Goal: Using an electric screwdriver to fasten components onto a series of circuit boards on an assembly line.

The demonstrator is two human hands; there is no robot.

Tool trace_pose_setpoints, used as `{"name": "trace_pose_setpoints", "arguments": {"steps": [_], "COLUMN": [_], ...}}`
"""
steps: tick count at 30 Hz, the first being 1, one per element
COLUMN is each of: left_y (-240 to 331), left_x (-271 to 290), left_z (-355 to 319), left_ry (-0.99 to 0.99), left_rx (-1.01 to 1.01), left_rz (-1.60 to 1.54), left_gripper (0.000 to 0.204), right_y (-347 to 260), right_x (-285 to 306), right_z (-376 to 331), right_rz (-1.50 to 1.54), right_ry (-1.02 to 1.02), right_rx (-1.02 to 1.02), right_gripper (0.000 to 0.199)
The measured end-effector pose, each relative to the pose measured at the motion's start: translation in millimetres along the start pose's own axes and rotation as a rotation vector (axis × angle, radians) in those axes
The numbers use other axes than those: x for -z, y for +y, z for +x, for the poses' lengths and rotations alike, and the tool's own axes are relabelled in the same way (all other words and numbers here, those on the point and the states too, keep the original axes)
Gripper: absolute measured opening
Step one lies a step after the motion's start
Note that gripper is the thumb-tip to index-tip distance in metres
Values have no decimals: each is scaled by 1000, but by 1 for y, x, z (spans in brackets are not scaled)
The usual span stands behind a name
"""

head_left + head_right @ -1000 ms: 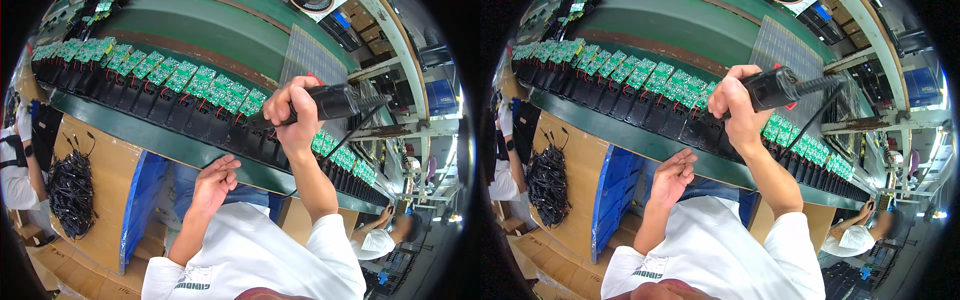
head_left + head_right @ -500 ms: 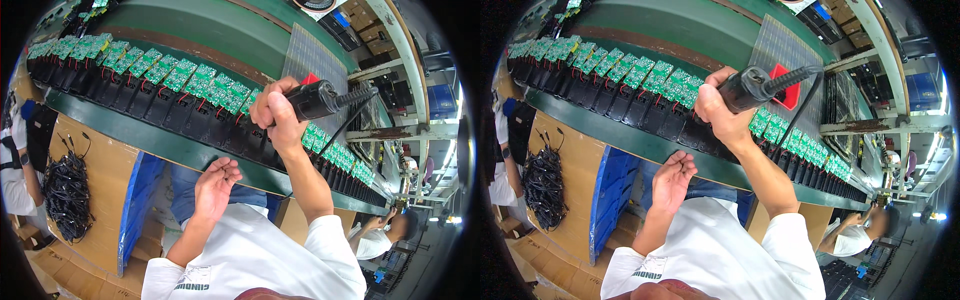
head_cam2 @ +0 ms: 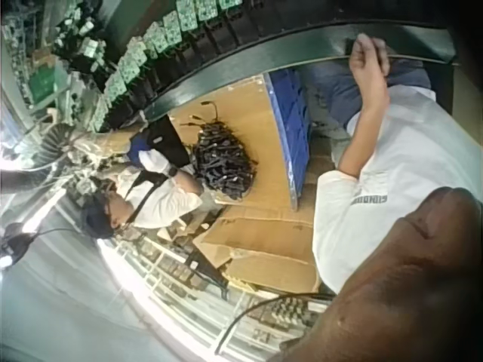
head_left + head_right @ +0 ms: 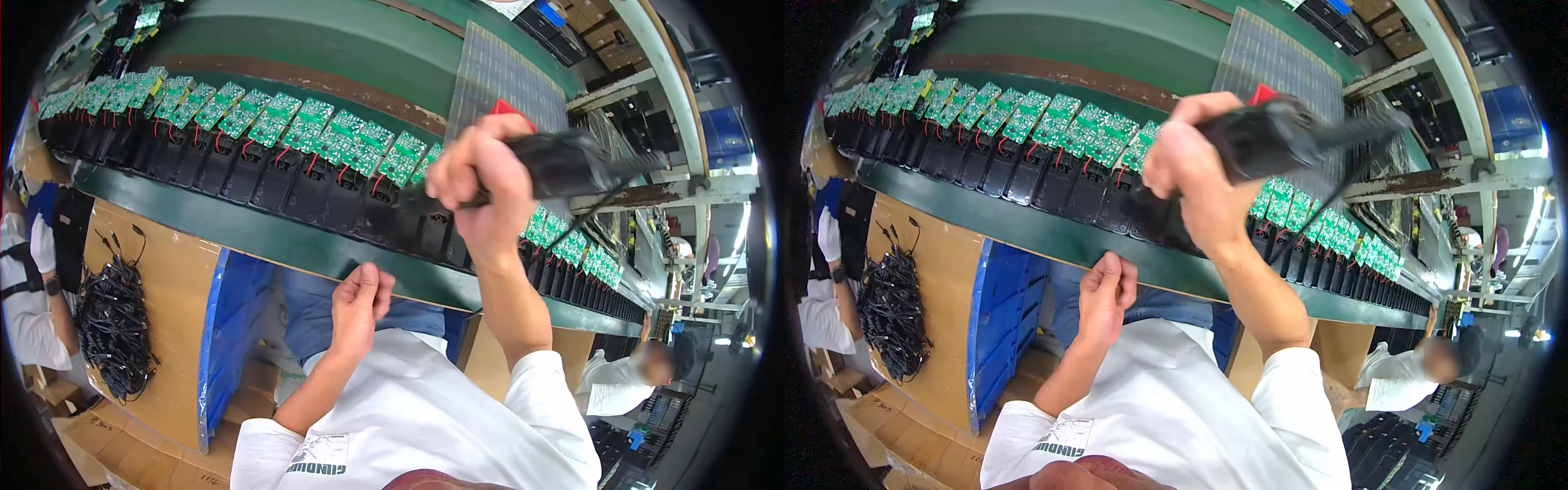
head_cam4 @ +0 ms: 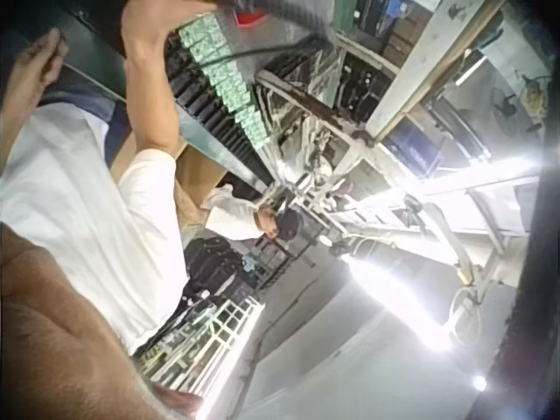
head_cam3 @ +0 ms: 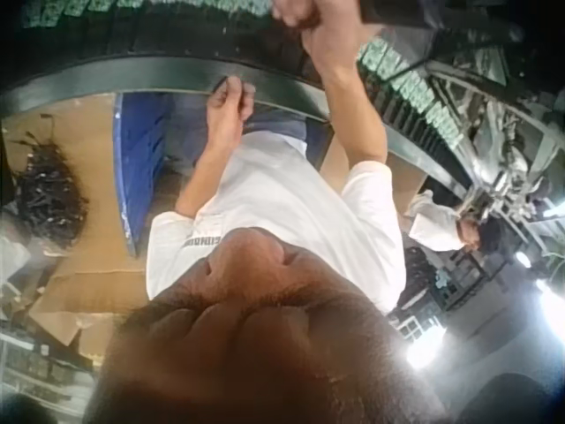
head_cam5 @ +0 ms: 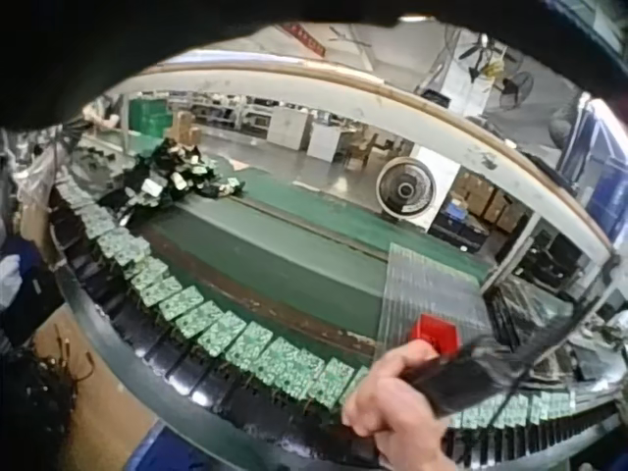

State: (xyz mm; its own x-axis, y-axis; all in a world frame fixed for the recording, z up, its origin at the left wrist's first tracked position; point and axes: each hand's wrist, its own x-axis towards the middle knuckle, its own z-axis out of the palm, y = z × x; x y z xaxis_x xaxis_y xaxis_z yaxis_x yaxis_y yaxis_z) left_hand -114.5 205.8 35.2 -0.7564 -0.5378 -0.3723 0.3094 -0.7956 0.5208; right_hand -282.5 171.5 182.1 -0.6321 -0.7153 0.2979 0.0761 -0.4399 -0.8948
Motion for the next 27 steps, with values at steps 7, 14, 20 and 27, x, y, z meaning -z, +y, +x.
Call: {"name": "trace_pose_setpoints", "arguments": {"steps": [7,14,20,27], "left_y": [-14,-10,-13,-5], "left_x": [-14,-28,-31,-27], "left_z": [5,8,4,-1], "left_ry": [33,-32,-51,40], "left_rx": [-423,-571,-561,-282], "left_rz": [455,535,543,249], "left_gripper": [11,16,19,19], "right_y": [-40,-46,-48,-33], "right_x": [34,49,48,42], "right_z": [-24,-28,-32,-25], "right_rz": [256,379,370,194], "right_ry": [-30,-71,-98,-49], "right_rx": [-70,-174,-173,-8], "right_gripper": [16,20,20,14]}}
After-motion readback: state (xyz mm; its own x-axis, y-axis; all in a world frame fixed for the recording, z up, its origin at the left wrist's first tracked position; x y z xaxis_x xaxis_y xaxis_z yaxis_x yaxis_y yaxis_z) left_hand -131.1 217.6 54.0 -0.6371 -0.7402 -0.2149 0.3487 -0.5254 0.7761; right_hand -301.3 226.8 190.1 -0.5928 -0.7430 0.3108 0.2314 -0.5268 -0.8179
